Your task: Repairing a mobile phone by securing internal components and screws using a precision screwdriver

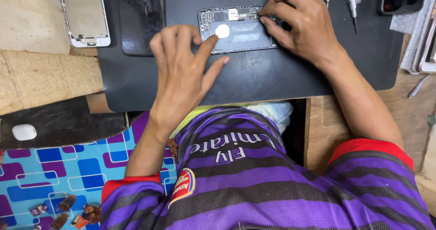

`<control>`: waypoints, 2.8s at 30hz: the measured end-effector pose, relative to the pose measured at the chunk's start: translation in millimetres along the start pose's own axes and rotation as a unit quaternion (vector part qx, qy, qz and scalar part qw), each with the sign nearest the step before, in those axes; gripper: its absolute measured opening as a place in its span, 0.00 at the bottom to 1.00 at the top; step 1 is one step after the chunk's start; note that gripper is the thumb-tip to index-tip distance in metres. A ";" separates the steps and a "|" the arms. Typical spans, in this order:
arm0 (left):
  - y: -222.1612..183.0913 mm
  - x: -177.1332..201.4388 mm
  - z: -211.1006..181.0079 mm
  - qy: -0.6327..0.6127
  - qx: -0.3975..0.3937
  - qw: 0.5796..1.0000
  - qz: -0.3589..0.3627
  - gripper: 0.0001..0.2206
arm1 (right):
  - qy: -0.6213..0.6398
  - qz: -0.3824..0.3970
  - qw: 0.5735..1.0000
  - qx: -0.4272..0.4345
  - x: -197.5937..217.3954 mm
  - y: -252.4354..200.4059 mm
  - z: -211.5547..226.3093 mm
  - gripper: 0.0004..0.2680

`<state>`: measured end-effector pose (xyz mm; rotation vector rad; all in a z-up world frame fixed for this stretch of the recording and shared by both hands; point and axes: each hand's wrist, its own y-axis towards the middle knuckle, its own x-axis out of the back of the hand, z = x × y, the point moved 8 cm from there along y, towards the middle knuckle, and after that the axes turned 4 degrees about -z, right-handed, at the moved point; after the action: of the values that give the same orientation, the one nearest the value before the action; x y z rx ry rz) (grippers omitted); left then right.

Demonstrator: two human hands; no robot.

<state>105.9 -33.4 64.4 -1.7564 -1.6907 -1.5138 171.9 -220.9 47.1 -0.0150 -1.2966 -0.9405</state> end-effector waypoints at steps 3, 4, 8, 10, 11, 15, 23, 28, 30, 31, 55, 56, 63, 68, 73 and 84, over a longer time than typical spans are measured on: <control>15.7 -9.8 -5.1 0.032 -0.044 0.998 -0.012 0.12 | -0.032 -0.008 0.999 0.029 -1.7 -0.7 1.0 0.04; 21.6 -15.9 -4.6 0.032 -0.043 0.998 -0.013 0.12 | -0.032 -0.007 0.999 0.031 -2.5 -0.3 2.2 0.04; 39.0 -39.1 -11.5 0.076 -0.098 0.992 -0.034 0.14 | -0.018 -0.026 0.999 0.029 -3.8 0.2 4.7 0.04; 42.1 -47.1 -13.9 0.101 -0.112 0.988 -0.041 0.16 | -0.015 -0.035 0.999 0.028 -3.7 -0.4 5.1 0.05; 42.2 -49.0 -15.4 0.104 -0.119 0.987 -0.040 0.16 | -0.009 -0.034 0.999 0.024 -4.0 -0.2 4.7 0.05; 40.5 -48.8 -17.8 0.074 -0.122 0.989 -0.029 0.17 | 0.031 -0.029 0.999 0.005 -2.4 2.2 4.3 0.05; -5.1 7.3 16.0 -0.042 0.033 0.995 -0.085 0.10 | 0.047 -0.074 0.995 -0.056 20.7 -4.3 5.3 0.03; -22.2 1.7 29.2 -0.046 0.047 0.991 -0.116 0.08 | -0.003 -0.061 0.997 -0.036 8.2 -3.0 0.6 0.03; -23.2 0.9 28.4 -0.069 0.060 0.990 -0.109 0.09 | -0.014 -0.057 0.997 -0.040 9.5 -2.5 3.6 0.03; -22.1 0.4 30.5 -0.071 0.060 0.990 -0.110 0.09 | -0.015 -0.056 0.998 -0.040 10.8 -0.1 2.1 0.03; -24.8 3.0 37.8 -0.096 0.083 0.986 -0.109 0.08 | -0.056 0.080 0.995 -0.032 -43.8 92.5 -6.1 0.10; -24.1 3.6 38.0 -0.098 0.081 0.986 -0.111 0.08 | -0.064 0.080 0.994 -0.036 -45.5 92.9 -7.8 0.10; -23.6 3.3 39.0 -0.098 0.077 0.986 -0.114 0.08 | -0.059 0.071 0.995 -0.034 -51.9 96.2 -14.2 0.08; -25.8 1.2 40.7 -0.101 0.076 0.985 -0.117 0.08 | -0.055 0.094 0.993 -0.038 -56.2 97.3 -19.1 0.09; -25.2 6.4 37.0 -0.108 0.074 0.984 -0.122 0.07 | -0.072 0.097 0.992 -0.024 -57.0 97.8 -16.9 0.09; -21.6 37.5 30.8 -0.177 0.098 0.962 -0.184 0.11 | 0.070 0.020 0.989 -0.130 -11.8 80.0 -24.0 0.09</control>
<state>93.6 17.8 71.6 -1.7553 -2.3651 -1.1459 239.1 -174.4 68.2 -0.1734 -1.0343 -1.0515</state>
